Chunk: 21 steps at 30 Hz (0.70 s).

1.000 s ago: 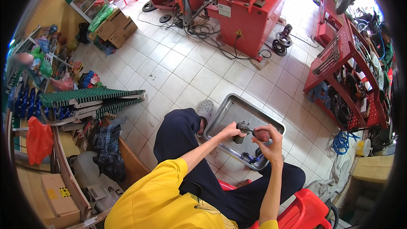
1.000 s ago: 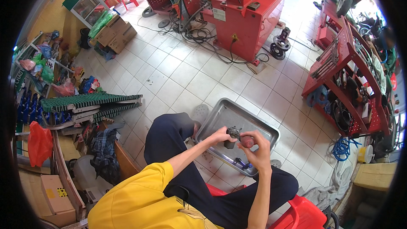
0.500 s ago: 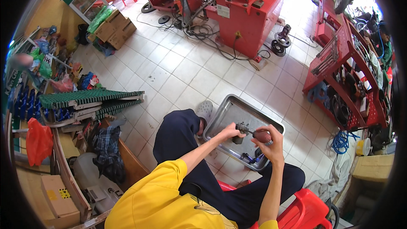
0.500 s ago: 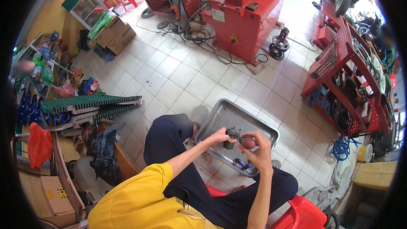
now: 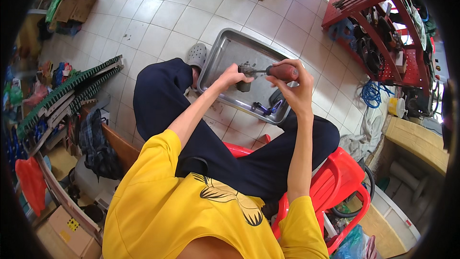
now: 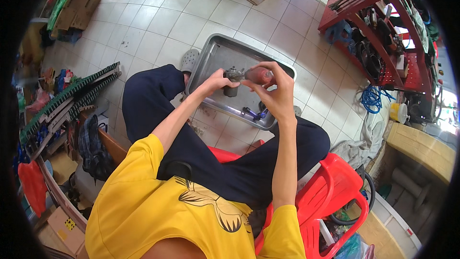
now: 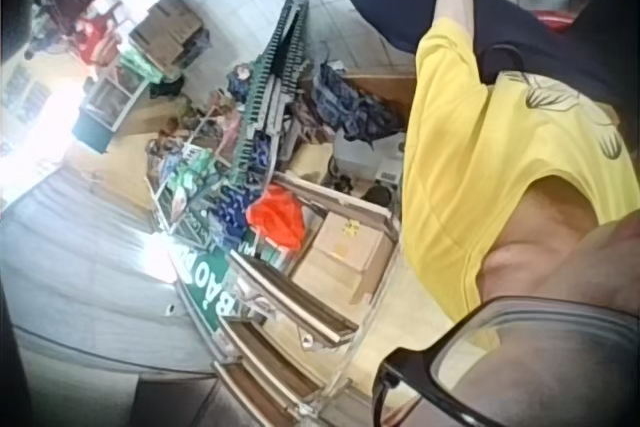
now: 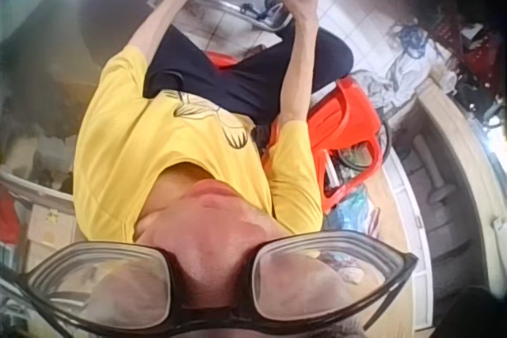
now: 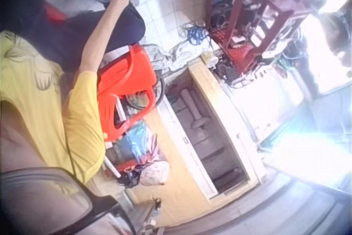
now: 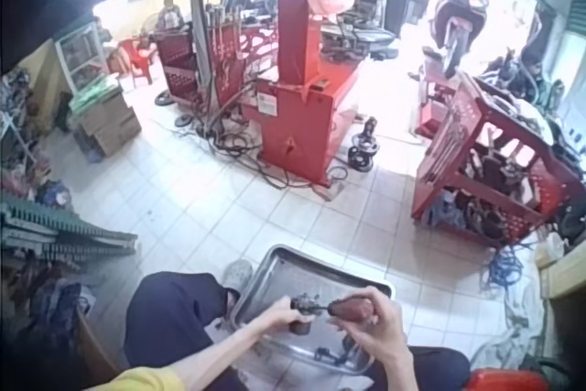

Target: The person disassembles a motorcycle starter motor over a metal tray using a screwdriver.

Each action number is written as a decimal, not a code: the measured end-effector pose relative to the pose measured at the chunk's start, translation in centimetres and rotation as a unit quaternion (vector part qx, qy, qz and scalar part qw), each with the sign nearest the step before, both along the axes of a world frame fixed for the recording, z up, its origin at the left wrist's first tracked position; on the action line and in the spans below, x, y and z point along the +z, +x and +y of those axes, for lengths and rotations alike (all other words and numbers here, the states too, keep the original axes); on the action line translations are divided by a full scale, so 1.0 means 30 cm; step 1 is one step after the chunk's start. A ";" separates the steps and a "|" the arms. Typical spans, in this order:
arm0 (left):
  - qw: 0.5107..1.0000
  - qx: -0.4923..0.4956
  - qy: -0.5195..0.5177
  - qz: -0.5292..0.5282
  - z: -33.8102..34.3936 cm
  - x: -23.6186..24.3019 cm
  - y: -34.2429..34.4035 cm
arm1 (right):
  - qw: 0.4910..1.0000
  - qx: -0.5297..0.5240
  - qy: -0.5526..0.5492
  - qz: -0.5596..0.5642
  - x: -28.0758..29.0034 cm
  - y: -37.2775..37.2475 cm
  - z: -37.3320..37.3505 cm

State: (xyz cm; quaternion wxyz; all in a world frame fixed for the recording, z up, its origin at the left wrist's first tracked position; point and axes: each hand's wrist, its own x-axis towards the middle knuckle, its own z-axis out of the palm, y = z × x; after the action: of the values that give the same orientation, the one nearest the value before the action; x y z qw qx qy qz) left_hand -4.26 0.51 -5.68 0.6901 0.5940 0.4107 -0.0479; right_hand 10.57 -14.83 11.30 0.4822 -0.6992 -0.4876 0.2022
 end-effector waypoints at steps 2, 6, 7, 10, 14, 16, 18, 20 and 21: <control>1.000 0.008 0.001 0.002 -0.001 -0.007 -0.016 | 0.994 -0.028 0.007 -0.104 -0.021 -0.018 0.012; 1.000 0.002 -0.012 -0.011 0.005 -0.038 -0.021 | 0.998 -0.023 0.062 0.022 -0.009 -0.048 0.039; 1.000 0.009 -0.002 0.005 0.004 -0.048 -0.020 | 0.996 -0.007 0.062 0.059 0.003 -0.050 0.036; 1.000 -0.002 -0.001 0.029 0.003 -0.045 0.002 | 0.995 0.029 0.023 0.094 0.016 -0.032 0.014; 0.999 0.011 0.003 0.031 0.005 -0.055 -0.008 | 0.997 -0.013 -0.026 -0.069 0.020 -0.027 -0.002; 0.999 0.024 0.013 0.033 -0.008 -0.026 -0.001 | 0.993 -0.024 -0.047 -0.104 0.005 -0.021 -0.003; 1.000 0.005 0.002 0.027 0.000 0.009 -0.006 | 0.998 -0.021 -0.041 -0.041 0.016 -0.027 0.003; 1.000 -0.003 -0.003 0.031 0.011 -0.017 -0.008 | 0.993 -0.002 -0.006 0.121 0.055 -0.047 0.016; 0.999 -0.011 -0.008 0.030 0.010 -0.011 0.006 | 0.994 0.022 -0.001 0.105 0.049 -0.036 0.010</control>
State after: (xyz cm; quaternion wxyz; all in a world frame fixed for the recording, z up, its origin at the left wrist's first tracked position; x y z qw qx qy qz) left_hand -4.08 0.81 -6.00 0.6819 0.5911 0.4239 -0.0768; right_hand 9.47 -14.52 12.79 0.5254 -0.6639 -0.4490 0.2855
